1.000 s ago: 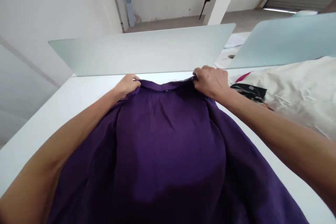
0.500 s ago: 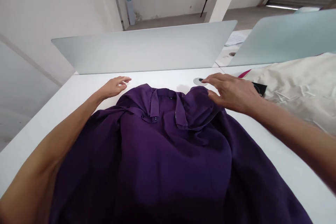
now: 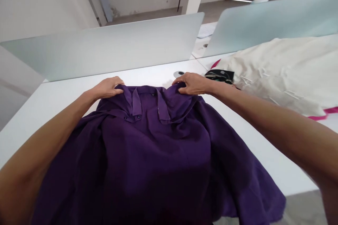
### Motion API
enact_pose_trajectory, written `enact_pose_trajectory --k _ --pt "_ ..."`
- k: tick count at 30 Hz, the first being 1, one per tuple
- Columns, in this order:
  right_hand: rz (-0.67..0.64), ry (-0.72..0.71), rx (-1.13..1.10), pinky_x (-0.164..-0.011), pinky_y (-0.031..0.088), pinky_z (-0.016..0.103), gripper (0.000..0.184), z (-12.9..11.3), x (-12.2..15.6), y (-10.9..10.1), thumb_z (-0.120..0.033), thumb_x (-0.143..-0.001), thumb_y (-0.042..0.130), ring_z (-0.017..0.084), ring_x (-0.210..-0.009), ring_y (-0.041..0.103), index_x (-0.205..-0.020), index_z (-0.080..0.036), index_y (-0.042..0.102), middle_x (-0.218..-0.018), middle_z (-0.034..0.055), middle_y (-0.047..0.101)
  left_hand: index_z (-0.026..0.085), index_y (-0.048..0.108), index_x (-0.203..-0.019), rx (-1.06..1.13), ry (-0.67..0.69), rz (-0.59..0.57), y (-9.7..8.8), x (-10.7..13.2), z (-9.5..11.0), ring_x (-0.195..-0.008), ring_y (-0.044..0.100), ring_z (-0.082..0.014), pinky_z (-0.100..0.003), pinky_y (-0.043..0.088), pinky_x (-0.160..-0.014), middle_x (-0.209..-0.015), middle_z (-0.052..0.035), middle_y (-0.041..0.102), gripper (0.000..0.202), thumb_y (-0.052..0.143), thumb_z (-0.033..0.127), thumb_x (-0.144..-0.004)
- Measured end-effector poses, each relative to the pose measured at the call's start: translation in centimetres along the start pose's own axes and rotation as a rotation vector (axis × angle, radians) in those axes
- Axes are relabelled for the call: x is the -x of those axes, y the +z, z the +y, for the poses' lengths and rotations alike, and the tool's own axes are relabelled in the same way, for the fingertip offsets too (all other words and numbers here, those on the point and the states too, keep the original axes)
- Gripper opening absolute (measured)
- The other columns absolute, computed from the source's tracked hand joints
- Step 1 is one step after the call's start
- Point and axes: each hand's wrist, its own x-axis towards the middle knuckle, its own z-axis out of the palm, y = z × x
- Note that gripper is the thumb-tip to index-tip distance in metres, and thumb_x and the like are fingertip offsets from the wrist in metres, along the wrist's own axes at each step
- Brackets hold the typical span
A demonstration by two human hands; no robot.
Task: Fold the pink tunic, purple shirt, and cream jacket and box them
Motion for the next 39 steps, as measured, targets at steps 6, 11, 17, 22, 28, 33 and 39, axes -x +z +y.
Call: enact_pose_trajectory --k 6,11,17,22,28,33,39 --pt "0.165 0.192 -0.141 -0.087 0.052 0.041 0.026 1.0 4.2 -3.2 -0.042 -0.085 0.068 0.025 -0.082 0.064 -0.088 -0.019 0.077 -0.080 0.0052 0.069 0.021 0.073 -0.103 0.064 -0.214 0.336 -4.0 5.7 0.2 -0.102 0.065 -0.0197 -0.032 0.050 -0.098 -0.111 -0.0028 0.077 0.028 0.050 0.033 -0.091" --pt "0.367 0.192 -0.480 -0.084 0.053 0.036 0.023 -0.8 7.1 -5.3 -0.039 -0.091 0.071 0.018 -0.080 0.060 -0.097 -0.017 0.073 -0.093 0.0080 0.071 0.021 0.073 -0.096 0.364 -0.263 0.573 -7.6 9.3 1.2 -0.090 0.061 -0.0147 -0.027 0.052 -0.085 -0.093 0.0046 0.075 0.025 0.060 0.041 -0.089" --pt "0.254 0.292 -0.667 -0.095 0.056 0.039 0.017 -0.8 6.7 -1.7 -0.032 -0.087 0.073 0.020 -0.088 0.067 -0.092 -0.016 0.071 -0.087 0.0095 0.072 0.022 0.066 -0.089 0.593 -0.415 0.802 -8.0 9.1 0.6 -0.087 0.055 -0.0134 -0.029 0.052 -0.080 -0.089 0.0069 0.072 0.024 0.062 0.043 -0.078" --pt "0.087 0.249 -0.451 -0.104 0.051 0.045 0.037 1.4 7.2 1.3 -0.046 -0.088 0.070 0.026 -0.104 0.067 -0.112 -0.020 0.080 -0.104 0.0093 0.076 0.024 0.061 -0.075 0.758 -0.460 0.826 -7.9 9.7 1.5 -0.086 0.057 -0.0152 -0.032 0.053 -0.075 -0.081 0.0074 0.071 0.023 0.071 0.042 -0.064" --pt "0.028 0.162 -0.411 -0.108 0.050 0.046 0.046 1.4 7.1 1.5 -0.047 -0.086 0.068 0.031 -0.119 0.065 -0.125 -0.024 0.078 -0.121 0.0091 0.076 0.027 0.060 -0.068 0.926 -0.419 0.807 -8.8 9.8 2.8 -0.080 0.056 -0.0160 -0.032 0.055 -0.067 -0.075 0.0089 0.070 0.026 0.080 0.039 -0.056" --pt "-0.083 0.109 -0.443 -0.089 0.056 0.037 0.041 0.7 6.6 2.7 -0.048 -0.080 0.072 0.026 -0.096 0.068 -0.109 -0.021 0.082 -0.105 0.0060 0.078 0.025 0.063 -0.067 0.854 -0.391 0.854 -9.3 9.4 3.1 -0.073 0.055 -0.0139 -0.032 0.055 -0.067 -0.072 0.0078 0.069 0.021 0.079 0.035 -0.059" --pt "0.197 0.230 -0.515 -0.074 0.052 0.030 0.023 0.1 8.7 1.7 -0.031 -0.086 0.065 0.018 -0.076 0.062 -0.090 -0.014 0.080 -0.087 0.0066 0.075 0.027 0.082 -0.095 0.277 -0.403 0.816 -10.4 11.5 1.4 -0.085 0.069 -0.0190 -0.038 0.060 -0.083 -0.090 0.0085 0.079 0.031 0.075 0.052 -0.078"
